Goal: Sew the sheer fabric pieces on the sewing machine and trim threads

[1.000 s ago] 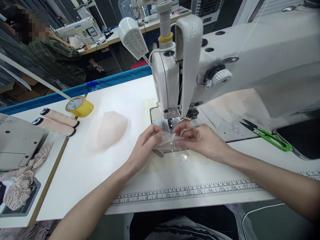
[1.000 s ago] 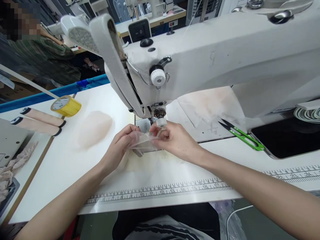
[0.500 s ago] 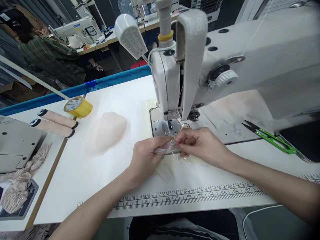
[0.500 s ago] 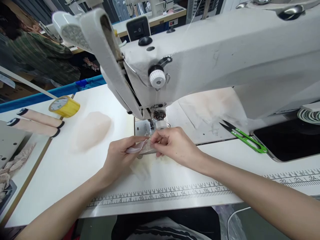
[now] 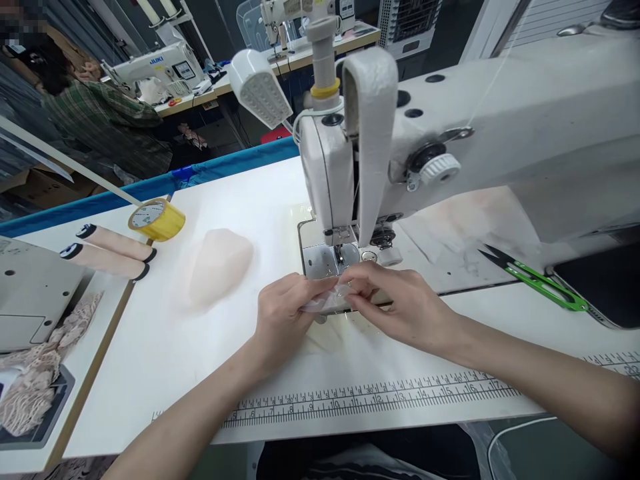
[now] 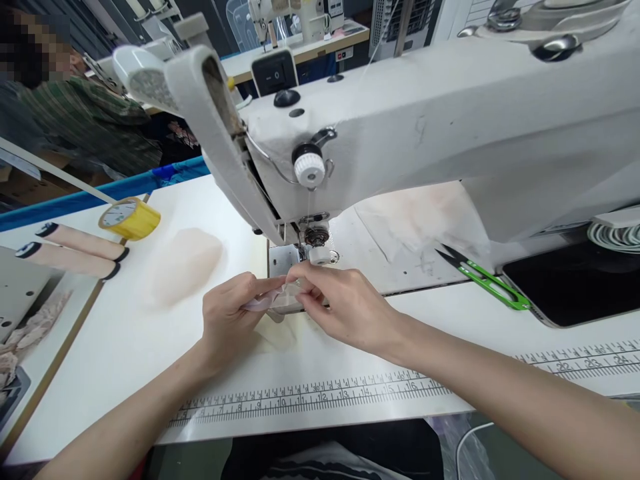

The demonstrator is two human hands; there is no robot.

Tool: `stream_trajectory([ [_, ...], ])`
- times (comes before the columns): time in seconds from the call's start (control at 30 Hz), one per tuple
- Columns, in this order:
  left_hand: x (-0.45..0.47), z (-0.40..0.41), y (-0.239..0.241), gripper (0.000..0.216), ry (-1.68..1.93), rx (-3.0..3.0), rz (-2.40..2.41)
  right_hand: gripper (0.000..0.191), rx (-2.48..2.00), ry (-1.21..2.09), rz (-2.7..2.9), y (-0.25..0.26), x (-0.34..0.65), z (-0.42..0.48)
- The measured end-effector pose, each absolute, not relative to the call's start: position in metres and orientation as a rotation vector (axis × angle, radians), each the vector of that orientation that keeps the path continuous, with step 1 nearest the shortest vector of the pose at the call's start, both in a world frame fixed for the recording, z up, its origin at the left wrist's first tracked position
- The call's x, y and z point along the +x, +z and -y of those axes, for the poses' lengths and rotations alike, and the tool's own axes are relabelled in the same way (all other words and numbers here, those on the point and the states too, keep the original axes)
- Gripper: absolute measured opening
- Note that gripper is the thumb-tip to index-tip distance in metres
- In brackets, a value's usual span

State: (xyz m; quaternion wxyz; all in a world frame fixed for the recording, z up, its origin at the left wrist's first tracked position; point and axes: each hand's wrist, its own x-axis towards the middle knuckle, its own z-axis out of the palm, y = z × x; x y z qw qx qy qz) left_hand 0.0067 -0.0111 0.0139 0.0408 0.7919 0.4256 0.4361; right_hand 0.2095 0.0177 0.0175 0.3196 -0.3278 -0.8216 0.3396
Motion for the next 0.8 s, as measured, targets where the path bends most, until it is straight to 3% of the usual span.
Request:
stream_trajectory([
  [0.8, 0.0051, 0.0098, 0.0154, 0.011, 1.318, 2.553, -1.294, 0.028, -0.718, 0.729, 2.212, 0.0125, 0.2114, -0.0166],
])
